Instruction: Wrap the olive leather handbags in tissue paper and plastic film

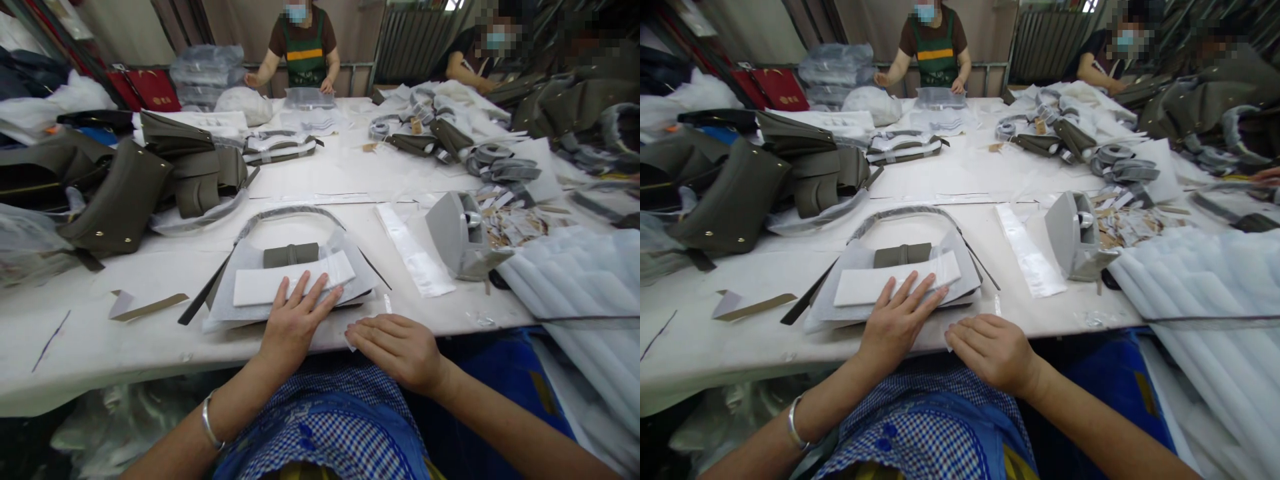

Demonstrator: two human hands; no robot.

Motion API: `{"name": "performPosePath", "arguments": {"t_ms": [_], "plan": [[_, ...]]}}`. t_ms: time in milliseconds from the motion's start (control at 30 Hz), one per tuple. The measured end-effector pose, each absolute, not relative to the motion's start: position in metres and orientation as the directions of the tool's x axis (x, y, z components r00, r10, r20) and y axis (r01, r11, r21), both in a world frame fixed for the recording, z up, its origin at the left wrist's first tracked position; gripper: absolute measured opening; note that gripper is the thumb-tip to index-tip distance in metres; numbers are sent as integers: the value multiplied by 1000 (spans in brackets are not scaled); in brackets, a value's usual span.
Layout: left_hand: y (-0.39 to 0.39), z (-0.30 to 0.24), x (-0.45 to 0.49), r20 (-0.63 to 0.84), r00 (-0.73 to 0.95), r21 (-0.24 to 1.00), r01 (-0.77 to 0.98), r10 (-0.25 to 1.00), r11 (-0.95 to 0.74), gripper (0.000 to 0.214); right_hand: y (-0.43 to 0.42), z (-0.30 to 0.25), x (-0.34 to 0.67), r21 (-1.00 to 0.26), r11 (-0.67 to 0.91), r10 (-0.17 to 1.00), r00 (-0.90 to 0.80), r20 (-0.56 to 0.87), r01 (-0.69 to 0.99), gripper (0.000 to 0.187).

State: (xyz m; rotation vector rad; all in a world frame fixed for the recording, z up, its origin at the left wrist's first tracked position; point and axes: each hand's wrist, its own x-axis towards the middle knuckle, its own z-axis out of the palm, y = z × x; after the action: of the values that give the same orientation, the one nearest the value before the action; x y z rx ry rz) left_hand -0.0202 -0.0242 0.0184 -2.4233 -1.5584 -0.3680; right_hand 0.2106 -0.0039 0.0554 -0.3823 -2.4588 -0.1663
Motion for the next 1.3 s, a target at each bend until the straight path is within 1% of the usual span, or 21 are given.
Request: {"name": "performPosePath", "arguments": {"t_ms": [200,367,533,600,700,867,1000,1067,1133,1200,1300], "plan": [[-25,15,-18,349,410,-74,908,843,-411,53,17,80,198,96,940,205,-769,605,327,21],[-23,13,-17,383,437,-75,893,814,-444,47,41,88,189,97,911,281,-775,566,402,21],[-21,13,-18,421,436,-52,887,796,-458,34,63,87,183,-16,896,406,-805,432,444,21],[-20,12,-19,424,443,-42,881,790,-471,34,72,84,181,-62,881,454,-804,385,468,18],[-19,11,-21,441,450,-25,871,777,-490,36,84,79,176,-118,867,494,-807,323,484,13],[-18,9,-20,487,427,36,862,762,-506,37,105,73,165,-279,841,523,-831,192,464,8],[-18,8,-19,491,407,73,862,770,-502,37,122,71,159,-404,778,540,-841,35,482,6],[-18,7,-19,486,401,88,862,777,-500,36,127,70,157,-439,745,545,-838,-33,502,6],[-18,7,-20,474,398,98,863,785,-496,36,130,70,156,-463,725,544,-836,-70,511,4],[-18,7,-22,459,399,99,865,794,-492,38,131,70,155,-477,712,547,-833,-86,516,4],[-19,8,-24,454,430,68,856,780,-512,43,130,71,155,-475,704,561,-824,-82,527,5]]}}
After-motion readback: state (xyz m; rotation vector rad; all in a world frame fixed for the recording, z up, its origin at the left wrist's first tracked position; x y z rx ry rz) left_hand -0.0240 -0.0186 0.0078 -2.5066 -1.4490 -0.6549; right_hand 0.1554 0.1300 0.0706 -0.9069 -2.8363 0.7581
